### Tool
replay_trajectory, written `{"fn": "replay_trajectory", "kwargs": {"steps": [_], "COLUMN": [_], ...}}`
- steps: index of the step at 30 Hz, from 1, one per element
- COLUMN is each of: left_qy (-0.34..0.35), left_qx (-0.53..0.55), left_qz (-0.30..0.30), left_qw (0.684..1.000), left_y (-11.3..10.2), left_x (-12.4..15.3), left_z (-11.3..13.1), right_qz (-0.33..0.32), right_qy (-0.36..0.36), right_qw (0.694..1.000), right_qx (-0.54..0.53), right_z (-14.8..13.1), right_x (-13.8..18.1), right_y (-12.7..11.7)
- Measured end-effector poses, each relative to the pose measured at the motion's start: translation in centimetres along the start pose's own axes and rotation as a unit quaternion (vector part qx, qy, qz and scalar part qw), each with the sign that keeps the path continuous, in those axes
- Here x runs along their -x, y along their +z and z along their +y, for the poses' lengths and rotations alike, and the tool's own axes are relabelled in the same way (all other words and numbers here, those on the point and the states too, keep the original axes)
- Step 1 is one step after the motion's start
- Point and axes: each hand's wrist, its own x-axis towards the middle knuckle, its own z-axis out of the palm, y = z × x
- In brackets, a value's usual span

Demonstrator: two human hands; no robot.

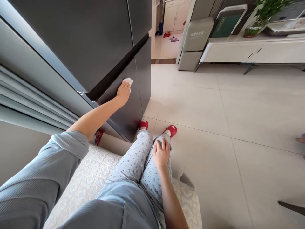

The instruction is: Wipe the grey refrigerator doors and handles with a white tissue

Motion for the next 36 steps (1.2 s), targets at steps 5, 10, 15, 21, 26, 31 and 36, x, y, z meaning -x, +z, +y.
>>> {"fn": "replay_trajectory", "kwargs": {"steps": [5,10,15,21,26,31,36], "left_qy": [0.001,-0.008,-0.015,-0.021,-0.033,-0.036,-0.032], "left_qx": [-0.004,0.015,0.046,0.093,0.09,0.022,0.02], "left_qz": [-0.121,-0.114,-0.015,0.075,0.019,-0.139,-0.173], "left_qw": [0.993,0.993,0.999,0.993,0.995,0.989,0.984], "left_y": [4.7,5.3,-0.3,-4.5,0.1,7.3,10.6], "left_x": [4.0,2.7,-3.7,-9.3,-8.1,-1.5,2.9], "left_z": [2.9,3.2,0.0,-2.6,0.1,4.6,6.7], "right_qz": [0.013,0.018,0.002,0.0,0.004,0.022,0.041], "right_qy": [-0.012,-0.01,0.004,0.013,0.0,-0.004,-0.01], "right_qw": [1.0,1.0,1.0,1.0,1.0,1.0,0.999], "right_qx": [0.008,0.012,-0.008,-0.021,-0.016,-0.008,-0.007], "right_z": [0.2,0.3,-0.1,-0.2,0.2,0.5,0.7], "right_x": [0.2,0.1,-0.2,-0.7,-0.8,-0.7,-0.7], "right_y": [-0.2,-0.1,-0.1,-0.3,-0.3,-0.2,0.1]}}
